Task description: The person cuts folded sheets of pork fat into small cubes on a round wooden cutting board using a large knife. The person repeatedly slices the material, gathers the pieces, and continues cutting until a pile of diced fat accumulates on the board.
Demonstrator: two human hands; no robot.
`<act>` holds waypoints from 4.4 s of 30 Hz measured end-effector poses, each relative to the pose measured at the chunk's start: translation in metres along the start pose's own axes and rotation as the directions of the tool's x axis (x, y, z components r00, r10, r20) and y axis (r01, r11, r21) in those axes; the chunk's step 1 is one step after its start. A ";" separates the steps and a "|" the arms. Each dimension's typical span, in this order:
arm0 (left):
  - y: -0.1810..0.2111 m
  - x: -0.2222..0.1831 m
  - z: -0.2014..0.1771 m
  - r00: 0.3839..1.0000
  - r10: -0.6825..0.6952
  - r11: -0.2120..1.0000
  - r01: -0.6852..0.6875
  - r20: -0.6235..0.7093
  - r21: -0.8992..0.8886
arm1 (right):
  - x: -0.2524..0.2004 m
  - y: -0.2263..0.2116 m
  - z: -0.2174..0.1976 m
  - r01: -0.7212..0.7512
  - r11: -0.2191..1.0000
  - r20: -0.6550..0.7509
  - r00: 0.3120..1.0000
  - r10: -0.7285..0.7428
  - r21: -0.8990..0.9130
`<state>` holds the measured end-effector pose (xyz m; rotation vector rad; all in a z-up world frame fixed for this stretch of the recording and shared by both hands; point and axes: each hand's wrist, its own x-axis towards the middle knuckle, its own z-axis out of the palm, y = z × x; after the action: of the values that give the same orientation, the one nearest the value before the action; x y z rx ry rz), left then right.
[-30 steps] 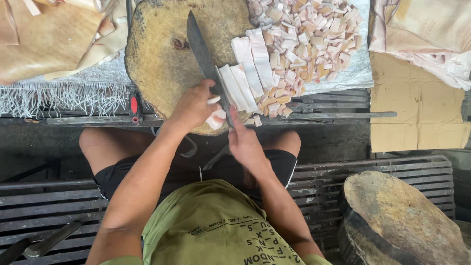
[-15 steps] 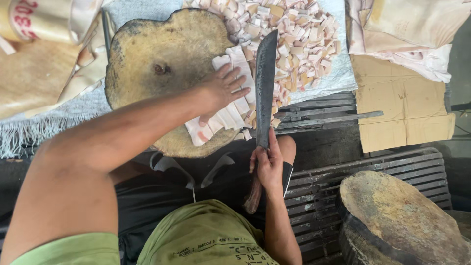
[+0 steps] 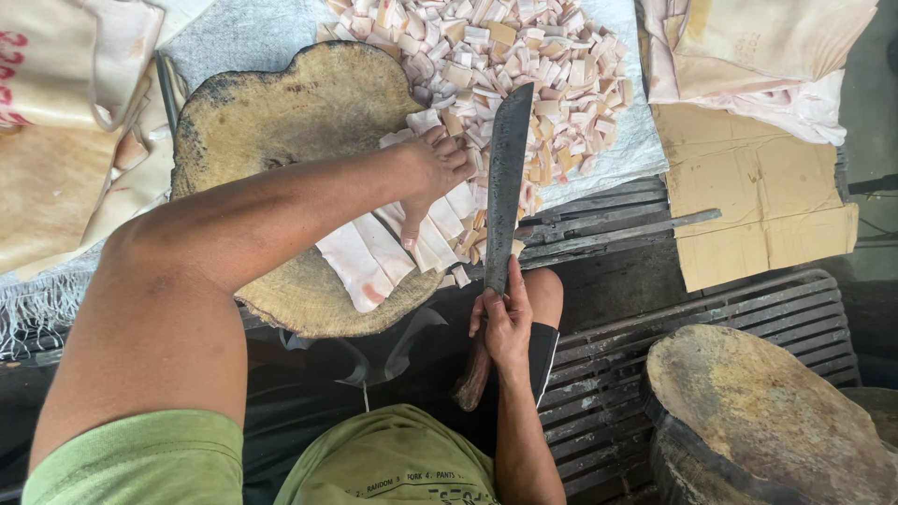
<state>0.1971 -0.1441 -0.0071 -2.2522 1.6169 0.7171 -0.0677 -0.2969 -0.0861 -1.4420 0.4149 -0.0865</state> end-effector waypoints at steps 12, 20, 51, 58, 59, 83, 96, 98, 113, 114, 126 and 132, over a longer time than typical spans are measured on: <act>0.017 -0.034 0.009 0.998 0.038 0.995 -0.034 0.043 -0.091 | -0.004 0.017 -0.008 0.019 1.000 0.026 0.999 -0.019 0.023; 0.005 -0.055 0.030 0.975 -0.166 0.983 0.152 -0.147 -0.102 | -0.009 0.018 -0.006 0.057 0.998 0.093 0.994 -0.060 0.033; 0.030 -0.102 0.050 0.945 -0.325 0.742 0.284 0.045 -0.608 | -0.018 0.027 0.006 0.018 1.000 0.181 0.983 -0.017 -0.006; -0.006 -0.146 0.072 0.860 -0.511 0.491 0.311 0.020 -0.814 | -0.016 0.027 0.002 0.000 1.000 0.149 0.989 -0.001 0.009; -0.015 -0.155 0.076 0.844 -0.536 0.455 0.319 0.031 -0.831 | -0.015 0.027 0.002 -0.011 1.000 0.142 0.990 0.011 0.004; 0.131 -0.205 0.197 0.154 -0.986 -0.079 -0.113 0.061 -0.991 | -0.079 -0.063 0.097 0.508 0.614 0.578 0.810 -0.102 -0.604; 0.090 -0.219 0.169 0.296 -0.936 -0.352 -0.764 0.192 -0.540 | -0.103 -0.061 0.066 0.570 0.453 0.614 0.787 -0.060 -0.686; 0.069 -0.220 0.154 0.203 -0.975 -0.197 -0.604 0.089 -0.773 | -0.106 -0.061 0.054 0.496 0.561 0.574 0.818 -0.045 -0.663; 0.120 -0.166 0.128 0.473 -0.808 0.475 0.168 -0.353 -0.864 | -0.084 -0.057 0.010 0.210 0.686 0.216 0.973 -0.079 -0.696; 0.125 -0.167 0.127 0.522 -0.791 0.426 0.097 -0.319 -0.899 | -0.082 -0.056 0.011 0.201 0.667 0.206 0.976 -0.073 -0.717; 0.118 -0.163 0.126 0.608 -0.626 0.747 0.288 -0.488 -0.599 | -0.044 -0.042 0.006 0.531 0.378 0.438 0.845 -0.307 -0.758; 0.108 -0.155 0.115 0.736 -0.548 0.729 0.186 -0.398 -0.659 | -0.049 -0.083 -0.011 0.495 0.468 0.367 0.865 -0.342 -0.732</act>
<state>0.0301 0.0010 -0.0126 -3.4015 1.0968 0.4724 -0.1008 -0.3042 0.0046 -2.4544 -0.1151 -0.1883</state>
